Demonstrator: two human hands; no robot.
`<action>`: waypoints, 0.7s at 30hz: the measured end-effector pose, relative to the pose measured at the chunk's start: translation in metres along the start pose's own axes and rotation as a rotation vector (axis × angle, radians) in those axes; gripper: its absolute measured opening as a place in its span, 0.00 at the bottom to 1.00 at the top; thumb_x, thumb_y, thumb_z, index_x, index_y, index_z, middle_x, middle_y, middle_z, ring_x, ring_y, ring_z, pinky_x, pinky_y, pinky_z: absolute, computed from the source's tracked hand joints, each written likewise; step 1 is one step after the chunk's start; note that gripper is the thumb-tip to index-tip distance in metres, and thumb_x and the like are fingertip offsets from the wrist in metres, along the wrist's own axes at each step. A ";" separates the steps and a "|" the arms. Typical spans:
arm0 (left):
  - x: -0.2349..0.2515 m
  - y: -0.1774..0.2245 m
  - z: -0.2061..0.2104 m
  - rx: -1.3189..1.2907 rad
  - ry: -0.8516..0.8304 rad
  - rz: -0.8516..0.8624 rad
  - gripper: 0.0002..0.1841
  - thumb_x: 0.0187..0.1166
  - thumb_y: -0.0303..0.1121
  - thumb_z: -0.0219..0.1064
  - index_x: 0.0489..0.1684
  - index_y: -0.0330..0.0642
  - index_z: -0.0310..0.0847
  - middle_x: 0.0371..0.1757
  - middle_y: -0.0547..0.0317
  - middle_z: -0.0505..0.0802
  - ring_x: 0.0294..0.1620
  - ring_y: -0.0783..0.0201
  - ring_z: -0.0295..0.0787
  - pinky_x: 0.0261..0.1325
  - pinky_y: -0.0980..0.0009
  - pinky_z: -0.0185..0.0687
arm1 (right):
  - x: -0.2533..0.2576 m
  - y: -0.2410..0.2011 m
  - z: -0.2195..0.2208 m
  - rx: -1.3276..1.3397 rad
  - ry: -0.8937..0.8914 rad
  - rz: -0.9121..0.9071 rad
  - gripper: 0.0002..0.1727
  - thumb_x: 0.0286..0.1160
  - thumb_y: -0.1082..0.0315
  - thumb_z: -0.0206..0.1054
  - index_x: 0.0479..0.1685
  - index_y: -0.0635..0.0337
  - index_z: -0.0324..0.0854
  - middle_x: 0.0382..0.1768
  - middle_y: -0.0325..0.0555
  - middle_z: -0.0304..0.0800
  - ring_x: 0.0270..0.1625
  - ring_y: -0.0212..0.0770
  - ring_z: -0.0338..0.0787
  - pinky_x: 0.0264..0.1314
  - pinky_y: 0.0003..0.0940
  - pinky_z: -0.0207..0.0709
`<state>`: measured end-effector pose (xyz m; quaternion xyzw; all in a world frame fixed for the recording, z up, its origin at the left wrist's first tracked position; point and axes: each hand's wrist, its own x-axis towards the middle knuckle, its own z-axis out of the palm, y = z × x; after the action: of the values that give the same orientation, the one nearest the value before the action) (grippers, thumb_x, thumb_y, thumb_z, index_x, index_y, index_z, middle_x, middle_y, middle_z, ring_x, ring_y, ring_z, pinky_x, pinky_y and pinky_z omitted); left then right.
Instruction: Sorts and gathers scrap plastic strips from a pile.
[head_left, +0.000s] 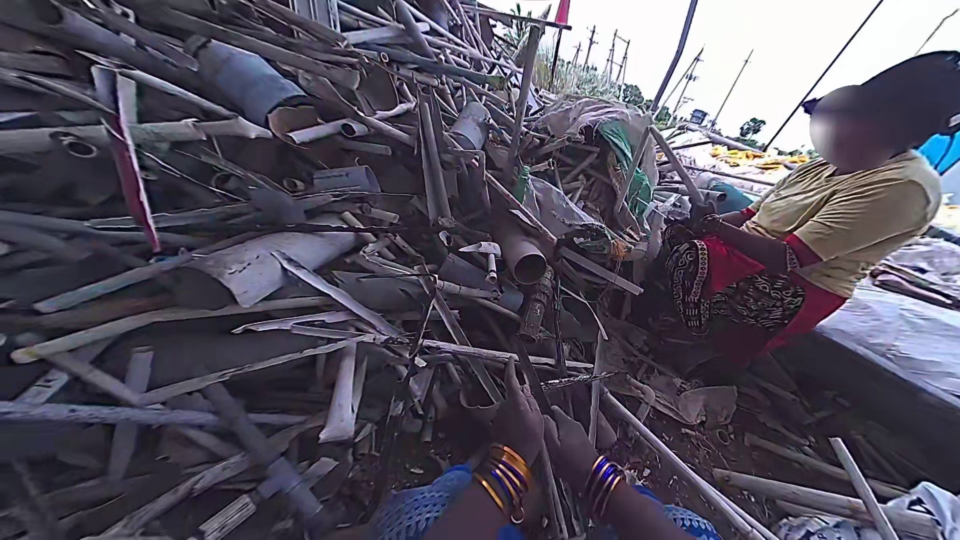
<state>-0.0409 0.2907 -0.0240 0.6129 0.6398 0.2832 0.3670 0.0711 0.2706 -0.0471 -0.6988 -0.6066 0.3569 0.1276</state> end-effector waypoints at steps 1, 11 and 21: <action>-0.003 -0.003 0.001 0.011 -0.005 0.003 0.33 0.94 0.30 0.46 0.96 0.36 0.34 0.49 0.34 0.94 0.48 0.39 0.94 0.59 0.47 0.84 | -0.004 0.000 0.004 0.017 -0.011 -0.028 0.27 0.96 0.60 0.40 0.75 0.76 0.71 0.61 0.72 0.85 0.66 0.62 0.86 0.73 0.55 0.72; 0.000 -0.015 0.008 0.099 0.099 0.167 0.31 0.92 0.28 0.49 0.94 0.31 0.44 0.45 0.33 0.93 0.41 0.36 0.94 0.52 0.44 0.86 | 0.004 -0.009 0.000 0.038 -0.020 0.027 0.26 0.97 0.60 0.40 0.71 0.73 0.73 0.57 0.69 0.86 0.62 0.60 0.87 0.69 0.55 0.74; -0.003 -0.028 0.012 0.126 0.203 0.306 0.29 0.90 0.25 0.50 0.90 0.28 0.54 0.40 0.31 0.94 0.37 0.34 0.94 0.46 0.41 0.87 | 0.008 0.002 -0.007 -0.064 -0.077 0.120 0.28 0.97 0.56 0.39 0.77 0.69 0.69 0.62 0.70 0.85 0.68 0.62 0.86 0.72 0.58 0.74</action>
<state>-0.0468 0.2844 -0.0533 0.6930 0.5896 0.3554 0.2140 0.0770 0.2797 -0.0466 -0.7235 -0.5790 0.3710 0.0601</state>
